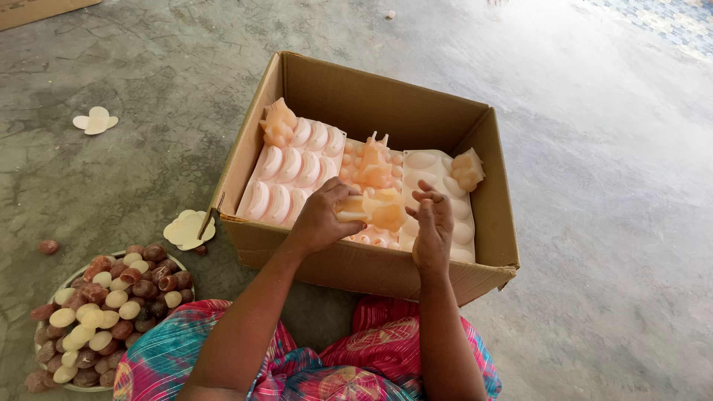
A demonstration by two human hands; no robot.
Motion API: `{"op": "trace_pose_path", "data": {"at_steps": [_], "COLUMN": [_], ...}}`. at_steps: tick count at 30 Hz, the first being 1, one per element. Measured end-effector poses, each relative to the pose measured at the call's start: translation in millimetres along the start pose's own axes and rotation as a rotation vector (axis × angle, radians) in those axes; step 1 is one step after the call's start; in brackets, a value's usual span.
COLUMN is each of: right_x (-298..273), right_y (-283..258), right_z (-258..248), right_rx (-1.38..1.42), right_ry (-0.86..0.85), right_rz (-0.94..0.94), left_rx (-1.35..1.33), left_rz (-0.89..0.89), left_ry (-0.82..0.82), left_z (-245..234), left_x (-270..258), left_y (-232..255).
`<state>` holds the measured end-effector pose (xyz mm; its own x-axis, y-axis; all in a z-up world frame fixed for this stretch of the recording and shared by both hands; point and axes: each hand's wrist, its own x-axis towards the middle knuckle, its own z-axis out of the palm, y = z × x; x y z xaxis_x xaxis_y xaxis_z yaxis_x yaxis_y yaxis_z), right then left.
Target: The person sits on the floor and sorts small craft items. They handle flower-shaped white pieces and small brown objects, moving them between a cardboard box containing molds and a metal tray. The person picks up items one by one and places them into the box or tray.
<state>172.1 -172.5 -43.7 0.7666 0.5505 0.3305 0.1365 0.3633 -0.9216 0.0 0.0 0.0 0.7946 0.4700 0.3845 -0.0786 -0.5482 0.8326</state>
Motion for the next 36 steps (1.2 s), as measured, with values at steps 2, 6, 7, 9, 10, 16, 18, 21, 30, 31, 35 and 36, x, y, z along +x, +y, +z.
{"op": "trace_pose_path", "data": {"at_steps": [2,6,7,9,10,16,18,21,30,31,35,36], "right_x": [-0.8,1.5,1.5,1.1,0.6,0.3,-2.8,-6.9,-11.0,-11.8,-14.1,-14.6], "right_y": [-13.7,-33.5,-37.4,-42.7,-43.8,-40.7,-40.2,-37.3,-35.7,-36.6,-40.0,-40.8], "right_z": [5.5,18.6,20.8,23.7,24.8,23.2,22.1,24.3,27.3,28.3,30.7,31.2], "right_rx": [-0.038,-0.165,-0.232,-0.364,-0.337,-0.453,-0.597,-0.614,-0.429,-0.446,-0.536,-0.564], "right_ry": [-0.134,-0.330,-0.331,-0.334,-0.315,-0.283,-0.233,-0.152,-0.101,-0.102,-0.107,-0.108], "right_rz": [-0.002,0.029,0.058,0.116,0.172,-0.006,-0.085,-0.151,-0.171,-0.183,-0.192,-0.184], "left_rx": [0.015,0.038,0.036,0.031,0.030,0.036,0.049,0.049,-0.542,-0.594,-0.731,-0.747], "left_rz": [0.039,0.056,0.049,0.035,0.056,0.109,0.147,0.160,-0.105,-0.130,-0.148,-0.132], "left_ry": [-0.003,0.028,0.033,0.044,0.054,0.130,0.155,0.193,0.023,0.024,0.011,0.002], "left_z": [0.4,2.5,3.0,3.7,3.1,2.4,4.3,6.7,3.8,3.6,1.1,-1.0], "left_x": [-1.0,-3.5,-3.6,-4.1,-4.8,-6.7,-6.4,-5.2,3.7,2.9,-0.6,-1.1], "left_y": [3.3,9.7,11.2,13.7,14.4,18.3,16.8,10.8,-24.2,-27.4,-32.9,-32.2]}}
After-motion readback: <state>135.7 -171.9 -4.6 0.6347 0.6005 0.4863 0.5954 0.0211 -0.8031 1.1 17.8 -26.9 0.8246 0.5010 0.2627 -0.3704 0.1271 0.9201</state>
